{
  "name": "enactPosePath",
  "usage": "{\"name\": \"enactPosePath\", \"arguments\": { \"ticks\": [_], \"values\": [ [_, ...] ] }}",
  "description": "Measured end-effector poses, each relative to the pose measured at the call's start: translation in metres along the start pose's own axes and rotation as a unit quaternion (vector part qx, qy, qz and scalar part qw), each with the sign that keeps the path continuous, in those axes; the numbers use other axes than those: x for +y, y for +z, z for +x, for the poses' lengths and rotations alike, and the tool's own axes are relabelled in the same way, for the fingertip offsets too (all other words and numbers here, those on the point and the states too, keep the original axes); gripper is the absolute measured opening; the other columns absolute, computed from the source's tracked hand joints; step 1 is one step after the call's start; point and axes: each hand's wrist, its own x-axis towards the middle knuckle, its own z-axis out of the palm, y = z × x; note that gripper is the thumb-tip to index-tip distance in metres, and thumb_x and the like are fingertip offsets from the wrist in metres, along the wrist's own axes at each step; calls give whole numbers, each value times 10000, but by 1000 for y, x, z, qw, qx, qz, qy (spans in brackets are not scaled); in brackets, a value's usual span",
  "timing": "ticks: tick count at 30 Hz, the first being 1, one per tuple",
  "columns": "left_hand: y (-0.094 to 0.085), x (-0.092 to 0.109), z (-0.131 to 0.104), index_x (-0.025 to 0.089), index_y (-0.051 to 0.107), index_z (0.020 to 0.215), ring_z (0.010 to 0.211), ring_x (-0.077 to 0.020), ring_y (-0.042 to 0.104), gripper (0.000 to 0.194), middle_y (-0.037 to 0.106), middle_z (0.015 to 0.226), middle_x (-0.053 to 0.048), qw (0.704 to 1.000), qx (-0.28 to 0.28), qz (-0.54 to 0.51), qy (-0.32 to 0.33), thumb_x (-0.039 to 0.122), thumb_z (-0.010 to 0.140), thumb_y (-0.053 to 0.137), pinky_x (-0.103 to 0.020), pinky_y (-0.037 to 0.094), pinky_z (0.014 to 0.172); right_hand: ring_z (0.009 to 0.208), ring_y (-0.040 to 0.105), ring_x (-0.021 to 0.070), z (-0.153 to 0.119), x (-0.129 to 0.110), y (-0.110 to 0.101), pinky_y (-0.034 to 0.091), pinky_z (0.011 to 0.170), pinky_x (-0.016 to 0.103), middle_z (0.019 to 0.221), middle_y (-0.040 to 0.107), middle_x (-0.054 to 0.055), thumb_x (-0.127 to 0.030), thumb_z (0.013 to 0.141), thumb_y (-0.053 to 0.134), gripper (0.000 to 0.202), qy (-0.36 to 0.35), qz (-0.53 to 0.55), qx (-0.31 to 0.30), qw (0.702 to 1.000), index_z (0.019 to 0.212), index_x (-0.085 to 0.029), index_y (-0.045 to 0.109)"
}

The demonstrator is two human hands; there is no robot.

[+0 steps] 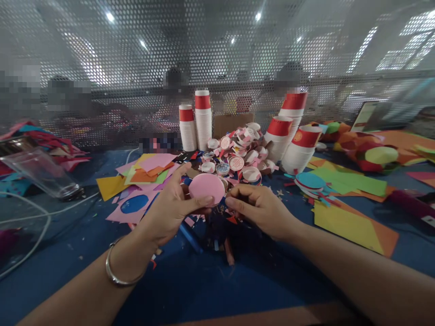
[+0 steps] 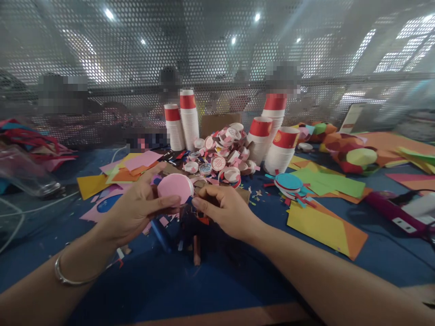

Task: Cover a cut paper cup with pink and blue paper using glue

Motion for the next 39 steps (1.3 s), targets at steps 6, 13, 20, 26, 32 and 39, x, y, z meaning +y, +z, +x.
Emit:
{"name": "enactPosePath", "arguments": {
  "ticks": [6, 13, 20, 26, 32, 39],
  "values": [
    [1, -5, 0, 227, 273, 1580, 789, -213, 725, 1148, 741, 924, -45, 1000, 11, 3, 17, 126, 641, 925, -316, 656, 683, 628, 479, 102, -1, 1, -2, 359, 569, 251, 720, 572, -15, -447, 988, 604, 319, 9, -15, 5, 1000, 833, -170, 620],
    [-2, -7, 0, 236, 236, 1580, 937, -269, 754, 1165, 764, 971, -65, 995, 9, 64, 72, 180, 648, 934, -366, 641, 813, 620, 529, 112, -4, 0, -1, 410, 552, 253, 743, 621, -8, -467, 973, 624, 290, -6, -54, 59, 997, 895, -190, 658],
    [-3, -10, -1, 271, 221, 1573, 930, -306, 758, 1095, 735, 988, -68, 987, -33, 120, 97, 273, 715, 901, -403, 629, 772, 756, 634, 168, -5, 2, -1, 496, 640, 298, 908, 709, 39, -506, 948, 660, 308, -25, -62, 116, 991, 1057, -220, 688],
    [-3, -8, -2, 263, 248, 1558, 921, -262, 741, 1078, 732, 983, -49, 986, -66, 125, 84, 241, 703, 903, -389, 604, 828, 728, 634, 172, -3, 6, -2, 494, 630, 301, 874, 698, 28, -495, 917, 707, 302, -11, -39, 102, 994, 1044, -224, 664],
    [-1, -4, -2, 193, 423, 1475, 706, -155, 656, 732, 704, 819, -13, 979, -64, 174, 90, 362, 861, 784, -234, 508, 588, 610, 547, 118, -3, 0, -1, 427, 547, 261, 780, 647, -6, -524, 928, 677, 325, 2, 1, 53, 999, 941, -201, 642],
    [0, -4, -2, 213, 556, 1402, 515, -105, 518, 502, 740, 781, -38, 973, -28, 210, 89, 406, 952, 668, -199, 344, 411, 637, 508, 117, -2, 0, 1, 404, 564, 262, 789, 617, 3, -563, 932, 651, 382, 8, -28, 41, 999, 931, -181, 636]
  ]
}}
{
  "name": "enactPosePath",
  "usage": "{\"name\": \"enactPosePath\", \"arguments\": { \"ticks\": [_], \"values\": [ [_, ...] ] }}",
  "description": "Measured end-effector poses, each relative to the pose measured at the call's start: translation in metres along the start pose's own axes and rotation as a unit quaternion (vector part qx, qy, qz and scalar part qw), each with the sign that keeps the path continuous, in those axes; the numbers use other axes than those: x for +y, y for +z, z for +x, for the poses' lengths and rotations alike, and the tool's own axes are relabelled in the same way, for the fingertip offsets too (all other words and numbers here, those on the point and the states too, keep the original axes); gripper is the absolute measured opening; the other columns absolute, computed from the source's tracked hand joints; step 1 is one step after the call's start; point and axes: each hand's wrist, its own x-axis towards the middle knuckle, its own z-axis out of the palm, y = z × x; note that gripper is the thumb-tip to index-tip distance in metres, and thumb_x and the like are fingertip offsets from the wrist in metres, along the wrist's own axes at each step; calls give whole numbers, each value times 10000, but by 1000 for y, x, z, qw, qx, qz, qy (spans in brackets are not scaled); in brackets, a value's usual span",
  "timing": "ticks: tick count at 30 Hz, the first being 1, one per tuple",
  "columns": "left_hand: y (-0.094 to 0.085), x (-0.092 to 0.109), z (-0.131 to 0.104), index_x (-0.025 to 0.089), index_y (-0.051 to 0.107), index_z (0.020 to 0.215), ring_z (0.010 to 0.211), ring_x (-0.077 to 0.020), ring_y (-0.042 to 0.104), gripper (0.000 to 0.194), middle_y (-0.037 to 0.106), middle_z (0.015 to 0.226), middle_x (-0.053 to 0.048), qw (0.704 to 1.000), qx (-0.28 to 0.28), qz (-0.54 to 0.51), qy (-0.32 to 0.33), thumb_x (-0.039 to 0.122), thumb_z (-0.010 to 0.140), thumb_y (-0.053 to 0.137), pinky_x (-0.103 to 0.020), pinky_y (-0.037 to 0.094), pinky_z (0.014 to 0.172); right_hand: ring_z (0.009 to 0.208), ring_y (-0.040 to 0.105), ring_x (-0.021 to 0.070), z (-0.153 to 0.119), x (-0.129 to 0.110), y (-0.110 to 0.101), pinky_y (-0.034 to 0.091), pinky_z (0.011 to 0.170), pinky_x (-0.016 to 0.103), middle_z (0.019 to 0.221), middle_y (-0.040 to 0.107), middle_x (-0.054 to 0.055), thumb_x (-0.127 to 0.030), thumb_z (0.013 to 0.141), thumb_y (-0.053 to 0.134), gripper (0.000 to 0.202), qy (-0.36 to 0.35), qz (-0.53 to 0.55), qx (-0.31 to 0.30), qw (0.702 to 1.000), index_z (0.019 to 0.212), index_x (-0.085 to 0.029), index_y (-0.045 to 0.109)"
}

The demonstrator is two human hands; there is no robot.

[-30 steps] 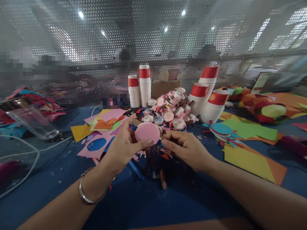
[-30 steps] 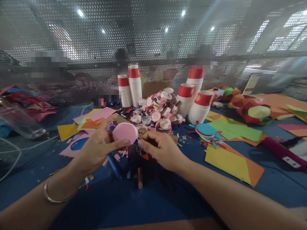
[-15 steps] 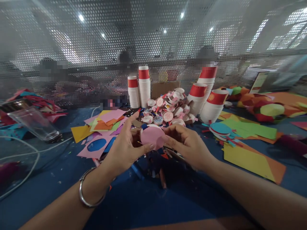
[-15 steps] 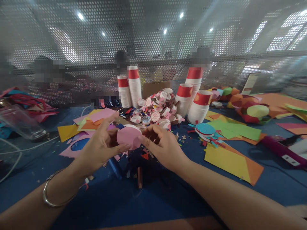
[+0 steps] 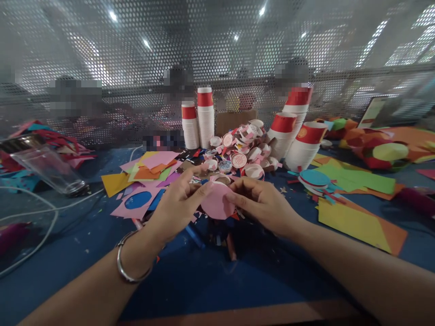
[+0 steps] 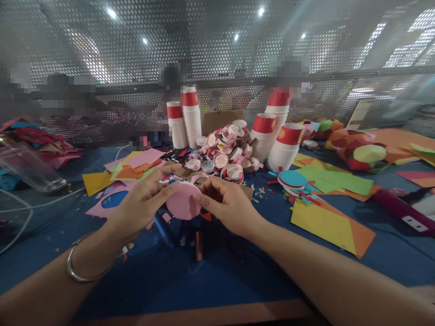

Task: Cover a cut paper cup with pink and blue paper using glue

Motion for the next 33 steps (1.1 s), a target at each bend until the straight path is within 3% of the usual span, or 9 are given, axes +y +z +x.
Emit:
{"name": "enactPosePath", "arguments": {
  "ticks": [3, 8, 12, 15, 21, 23, 28, 33],
  "values": [
    [1, 1, -1, 228, 580, 1390, 493, -111, 513, 512, 735, 753, -37, 1000, 9, -8, -4, 415, 929, 699, -195, 348, 389, 625, 500, 113, 0, -1, 0, 398, 565, 264, 775, 622, 4, -565, 939, 642, 386, 3, 13, -10, 1000, 906, -181, 629],
    [2, -1, 3, 195, 652, 1260, 574, -127, 606, 419, 726, 801, -41, 995, 42, -87, -27, 347, 884, 758, -191, 469, 455, 584, 482, 108, 1, -3, 0, 384, 540, 258, 710, 590, -19, -545, 948, 628, 365, 8, 27, 8, 1000, 873, -189, 605],
    [-2, -7, 11, 199, 640, 1179, 595, -176, 661, 384, 709, 850, -35, 980, 58, -174, -76, 312, 840, 782, -296, 594, 475, 610, 498, 117, 2, -2, -5, 391, 558, 259, 717, 584, -14, -507, 962, 611, 335, 6, -28, 19, 999, 874, -184, 619],
    [-8, -9, 14, 190, 625, 1126, 614, -206, 689, 358, 702, 876, -44, 970, 76, -210, -99, 271, 818, 788, -342, 617, 456, 622, 511, 125, 2, -1, -9, 392, 567, 265, 739, 609, -2, -447, 961, 613, 283, -4, -81, 11, 997, 874, -180, 643],
    [-14, -4, 13, 173, 587, 1047, 715, -219, 745, 401, 742, 903, -66, 969, 20, -230, -91, 170, 745, 851, -339, 657, 580, 661, 541, 141, 0, -6, -11, 419, 602, 279, 771, 638, 10, -400, 970, 595, 233, -32, -127, 19, 991, 874, -193, 643],
    [-14, -4, 13, 166, 577, 1037, 754, -218, 750, 428, 751, 922, -71, 968, 30, -237, -81, 128, 720, 862, -335, 665, 610, 675, 551, 146, -1, -8, -13, 426, 606, 280, 780, 647, 14, -385, 969, 595, 217, -38, -143, 15, 989, 873, -197, 645],
    [-14, -7, 15, 163, 566, 1208, 678, -183, 738, 574, 759, 885, -56, 958, 117, -251, -80, 65, 714, 842, -291, 652, 603, 663, 550, 153, -2, -7, -18, 428, 593, 288, 747, 634, 12, -380, 957, 601, 207, -36, -161, -12, 986, 854, -205, 642],
    [-13, -5, 14, 182, 491, 1352, 670, -205, 743, 654, 755, 873, -55, 952, 140, -254, -95, 57, 778, 777, -338, 661, 591, 687, 577, 159, -1, -5, -19, 439, 596, 287, 770, 658, 16, -343, 978, 581, 177, -50, -170, -9, 984, 886, -208, 648]
  ]
}}
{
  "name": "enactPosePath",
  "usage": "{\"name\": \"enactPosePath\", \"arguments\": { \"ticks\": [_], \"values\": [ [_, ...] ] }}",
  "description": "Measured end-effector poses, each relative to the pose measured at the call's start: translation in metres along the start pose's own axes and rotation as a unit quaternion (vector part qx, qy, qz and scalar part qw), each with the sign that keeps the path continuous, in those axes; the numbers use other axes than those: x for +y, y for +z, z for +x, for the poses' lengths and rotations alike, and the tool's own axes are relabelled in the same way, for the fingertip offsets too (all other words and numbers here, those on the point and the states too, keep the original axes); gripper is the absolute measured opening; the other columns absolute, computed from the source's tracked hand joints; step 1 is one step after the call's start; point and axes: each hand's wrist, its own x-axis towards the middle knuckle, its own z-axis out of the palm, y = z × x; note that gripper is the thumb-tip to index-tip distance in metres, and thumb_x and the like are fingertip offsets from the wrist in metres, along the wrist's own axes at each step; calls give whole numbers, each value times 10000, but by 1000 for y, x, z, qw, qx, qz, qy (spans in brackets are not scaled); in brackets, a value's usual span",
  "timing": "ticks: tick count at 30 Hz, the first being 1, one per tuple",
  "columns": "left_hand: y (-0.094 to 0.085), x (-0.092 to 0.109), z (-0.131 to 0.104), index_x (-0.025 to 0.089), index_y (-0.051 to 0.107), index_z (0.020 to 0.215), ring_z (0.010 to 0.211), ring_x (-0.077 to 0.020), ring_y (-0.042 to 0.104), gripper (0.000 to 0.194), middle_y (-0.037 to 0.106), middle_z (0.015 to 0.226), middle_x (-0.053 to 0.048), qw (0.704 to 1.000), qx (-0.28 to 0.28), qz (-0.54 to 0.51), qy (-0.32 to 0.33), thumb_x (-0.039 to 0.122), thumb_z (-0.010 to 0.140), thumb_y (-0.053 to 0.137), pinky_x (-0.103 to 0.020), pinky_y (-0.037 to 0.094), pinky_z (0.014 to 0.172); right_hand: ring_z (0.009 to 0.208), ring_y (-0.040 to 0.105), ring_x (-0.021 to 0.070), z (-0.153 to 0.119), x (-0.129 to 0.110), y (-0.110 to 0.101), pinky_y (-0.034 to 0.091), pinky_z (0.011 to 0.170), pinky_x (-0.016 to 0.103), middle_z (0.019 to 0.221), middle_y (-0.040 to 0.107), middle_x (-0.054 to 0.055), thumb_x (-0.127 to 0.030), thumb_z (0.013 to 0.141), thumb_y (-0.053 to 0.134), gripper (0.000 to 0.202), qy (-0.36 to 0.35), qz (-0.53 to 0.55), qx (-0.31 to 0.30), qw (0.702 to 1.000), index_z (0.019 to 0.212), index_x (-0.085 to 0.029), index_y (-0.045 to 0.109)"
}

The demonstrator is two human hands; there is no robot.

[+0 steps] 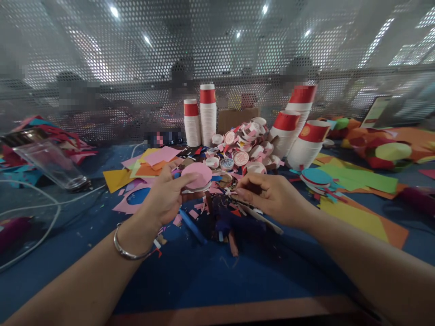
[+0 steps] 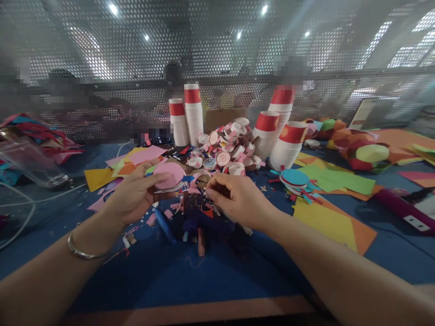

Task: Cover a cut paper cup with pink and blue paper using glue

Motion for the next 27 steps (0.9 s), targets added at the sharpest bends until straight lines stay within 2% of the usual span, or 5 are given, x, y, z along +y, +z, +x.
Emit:
{"name": "enactPosePath", "arguments": {
  "ticks": [4, 9, 12, 21, 27],
  "values": [
    [6, 2, -5, 176, 472, 1310, 664, -182, 740, 565, 765, 883, -61, 999, -22, -20, -33, 29, 822, 715, -302, 650, 581, 787, 628, 165, 0, -3, 3, 489, 667, 284, 937, 697, 39, -267, 973, 613, 121, -50, -19, 27, 998, 1055, -209, 680],
    [10, 1, -10, 189, 525, 1118, 730, -185, 752, 397, 766, 927, -62, 997, -70, -6, -46, 63, 809, 740, -285, 644, 601, 846, 624, 180, -3, -11, 7, 540, 774, 332, 1065, 672, 83, -217, 990, 592, 237, -159, -77, 77, 981, 1220, -217, 651],
    [12, 1, -11, 198, 531, 1085, 755, -205, 754, 425, 762, 947, -61, 996, -79, 5, -43, 96, 763, 788, -313, 643, 610, 868, 632, 185, -5, -14, 10, 554, 811, 350, 1129, 670, 97, -192, 997, 574, 278, -193, -102, 86, 972, 1265, -233, 632],
    [11, -3, -12, 214, 503, 1131, 805, -229, 739, 561, 739, 998, -59, 995, -90, 13, -50, 136, 703, 857, -394, 641, 684, 1043, 648, 224, -3, -11, 11, 548, 887, 374, 1130, 671, 101, -173, 1009, 533, 256, -214, -141, 62, 965, 1233, -224, 645],
    [10, -3, -8, 150, 634, 1093, 910, -175, 684, 477, 711, 1059, -83, 992, -116, 29, -45, 62, 681, 859, -247, 613, 734, 1022, 646, 221, -4, -10, 9, 536, 872, 368, 1122, 680, 104, -187, 1004, 552, 221, -218, -134, 91, 962, 1198, -219, 653]
  ]
}}
